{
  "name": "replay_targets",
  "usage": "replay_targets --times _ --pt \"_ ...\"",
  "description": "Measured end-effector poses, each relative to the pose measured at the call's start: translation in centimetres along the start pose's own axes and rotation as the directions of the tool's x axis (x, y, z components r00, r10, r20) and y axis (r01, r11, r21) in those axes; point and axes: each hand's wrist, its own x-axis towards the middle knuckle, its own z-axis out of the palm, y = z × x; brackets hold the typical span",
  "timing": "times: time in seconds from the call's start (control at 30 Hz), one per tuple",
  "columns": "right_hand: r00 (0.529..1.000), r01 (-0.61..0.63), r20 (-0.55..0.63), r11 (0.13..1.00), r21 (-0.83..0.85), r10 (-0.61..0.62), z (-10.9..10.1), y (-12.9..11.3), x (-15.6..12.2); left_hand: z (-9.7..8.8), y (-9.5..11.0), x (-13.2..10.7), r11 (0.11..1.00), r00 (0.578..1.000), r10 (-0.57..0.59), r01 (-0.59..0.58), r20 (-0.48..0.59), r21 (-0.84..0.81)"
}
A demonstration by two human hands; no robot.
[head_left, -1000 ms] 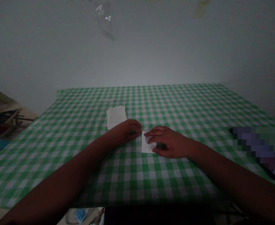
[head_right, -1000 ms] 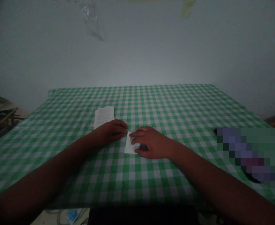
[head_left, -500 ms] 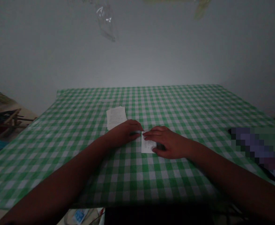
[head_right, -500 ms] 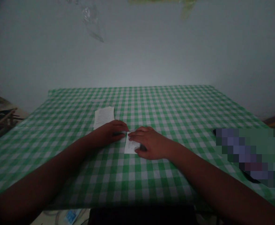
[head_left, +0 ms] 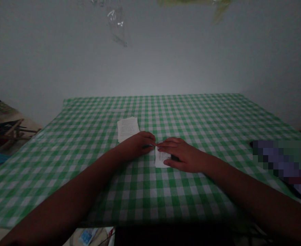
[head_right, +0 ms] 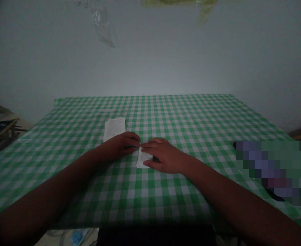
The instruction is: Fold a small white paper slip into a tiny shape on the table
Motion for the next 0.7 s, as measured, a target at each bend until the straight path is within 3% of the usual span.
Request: replay_targets --times 0.27,0.7 --pt "1.000 -0.004 0.023 0.999 -0.054 0.006 0.19 0.14 -0.06 -0.09 0.27 0.06 0.998 0.998 -0.067 0.067 -0.020 -0.005" --pt "0.999 -0.022 0.031 0.999 -0.046 0.024 0.09 -0.15 0.03 -0.45 0.24 0.07 0.999 0.999 -0.025 0.024 0.021 0.023"
